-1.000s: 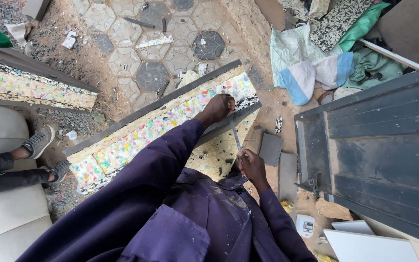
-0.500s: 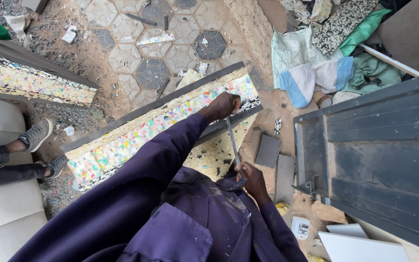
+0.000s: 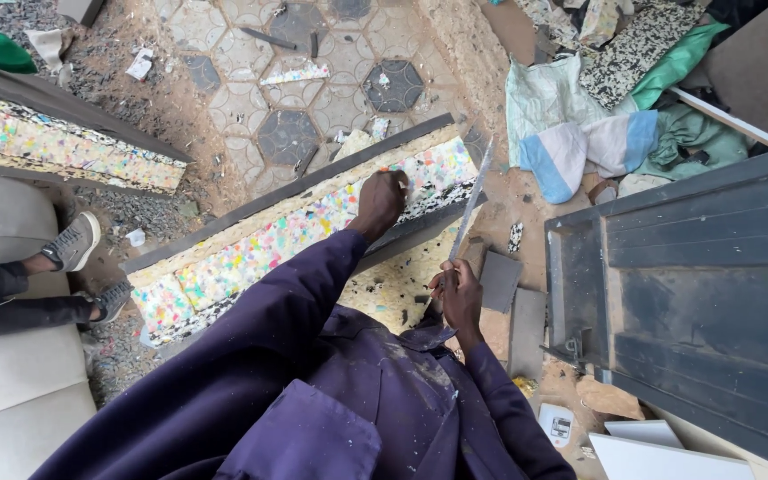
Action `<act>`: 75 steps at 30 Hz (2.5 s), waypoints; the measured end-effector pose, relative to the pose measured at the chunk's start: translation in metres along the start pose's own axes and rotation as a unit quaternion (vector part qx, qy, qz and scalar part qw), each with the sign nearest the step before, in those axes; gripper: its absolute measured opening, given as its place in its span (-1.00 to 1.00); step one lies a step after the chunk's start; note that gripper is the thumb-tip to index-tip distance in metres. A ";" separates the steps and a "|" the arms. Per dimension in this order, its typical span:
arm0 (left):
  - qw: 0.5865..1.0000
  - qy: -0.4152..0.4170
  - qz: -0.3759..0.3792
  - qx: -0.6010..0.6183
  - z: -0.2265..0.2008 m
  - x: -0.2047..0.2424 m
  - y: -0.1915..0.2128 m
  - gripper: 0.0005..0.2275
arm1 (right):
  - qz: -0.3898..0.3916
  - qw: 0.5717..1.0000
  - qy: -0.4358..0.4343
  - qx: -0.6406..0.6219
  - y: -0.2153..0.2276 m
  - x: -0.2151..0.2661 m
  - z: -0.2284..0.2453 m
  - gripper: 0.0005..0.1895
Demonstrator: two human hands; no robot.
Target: Measuring and cutting a piece of foam using a metal ruler and a utility knife on a workshop floor.
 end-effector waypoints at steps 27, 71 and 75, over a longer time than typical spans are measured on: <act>0.999 -0.014 0.014 0.047 0.018 0.057 0.011 -0.95 | -0.085 0.996 -0.005 -0.013 -0.071 -0.020 -0.047 -0.67; 0.989 -0.005 0.137 -0.059 0.122 0.104 0.042 -0.65 | -0.236 0.962 -0.061 -0.121 -0.180 0.049 -0.002 -0.65; 0.987 -0.011 0.154 -0.047 0.124 0.101 0.030 -0.68 | -0.275 0.947 -0.028 -0.163 -0.176 0.038 -0.001 -0.69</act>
Point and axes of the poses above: each hand's wrist, its own x-axis away from the middle knuckle, its own y-axis out of the back of the hand, z = x × y, the point moved 4 cm from there along -x, towards the middle knuckle, and after that the axes turned 2 degrees about -y, right-handed, at the moved point
